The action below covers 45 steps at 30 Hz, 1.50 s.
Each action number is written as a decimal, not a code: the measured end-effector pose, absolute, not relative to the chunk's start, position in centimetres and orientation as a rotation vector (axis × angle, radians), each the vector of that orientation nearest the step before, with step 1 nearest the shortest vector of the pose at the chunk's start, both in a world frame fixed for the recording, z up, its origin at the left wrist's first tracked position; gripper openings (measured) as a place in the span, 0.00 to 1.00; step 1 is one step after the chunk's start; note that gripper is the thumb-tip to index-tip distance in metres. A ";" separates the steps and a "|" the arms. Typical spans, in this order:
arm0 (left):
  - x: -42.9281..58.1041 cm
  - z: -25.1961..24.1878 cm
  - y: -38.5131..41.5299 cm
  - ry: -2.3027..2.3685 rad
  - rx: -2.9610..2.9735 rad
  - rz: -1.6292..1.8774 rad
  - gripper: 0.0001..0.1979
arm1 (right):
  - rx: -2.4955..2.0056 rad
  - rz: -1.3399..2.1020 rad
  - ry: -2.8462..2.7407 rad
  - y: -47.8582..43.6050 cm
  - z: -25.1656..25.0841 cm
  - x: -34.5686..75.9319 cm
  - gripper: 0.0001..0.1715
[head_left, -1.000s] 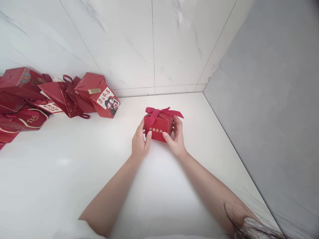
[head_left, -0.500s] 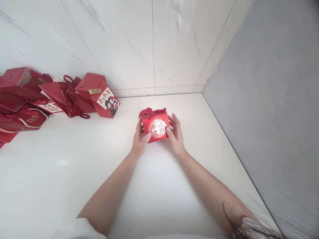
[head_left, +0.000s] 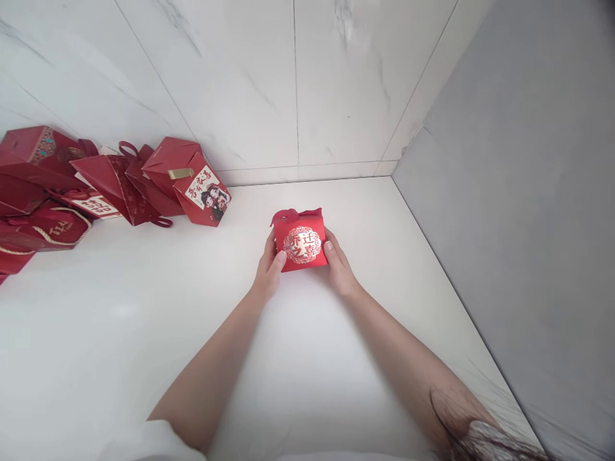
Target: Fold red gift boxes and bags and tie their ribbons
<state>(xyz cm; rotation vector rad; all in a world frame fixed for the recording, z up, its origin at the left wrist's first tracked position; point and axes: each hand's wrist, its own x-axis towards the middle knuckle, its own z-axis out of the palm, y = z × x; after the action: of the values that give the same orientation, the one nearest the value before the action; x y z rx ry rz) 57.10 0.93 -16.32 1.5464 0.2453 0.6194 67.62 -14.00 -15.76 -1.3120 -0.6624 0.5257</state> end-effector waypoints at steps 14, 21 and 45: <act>57.0 -16.8 1.0 0.288 1.559 0.576 0.38 | -1.340 0.510 -0.624 -13.9 -16.0 67.8 0.29; 57.0 -16.8 0.9 0.300 1.576 0.574 0.38 | -1.369 0.502 -0.621 -14.0 -16.0 67.9 0.29; 57.1 -16.7 0.8 0.305 1.562 0.581 0.38 | -1.375 0.510 -0.613 -14.1 -15.8 67.7 0.29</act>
<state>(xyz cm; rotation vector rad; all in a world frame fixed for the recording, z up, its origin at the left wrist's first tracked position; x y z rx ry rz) 57.05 0.84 -16.72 1.5624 0.3048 0.5815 67.74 -14.05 -15.81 -1.3749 -0.6134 0.5103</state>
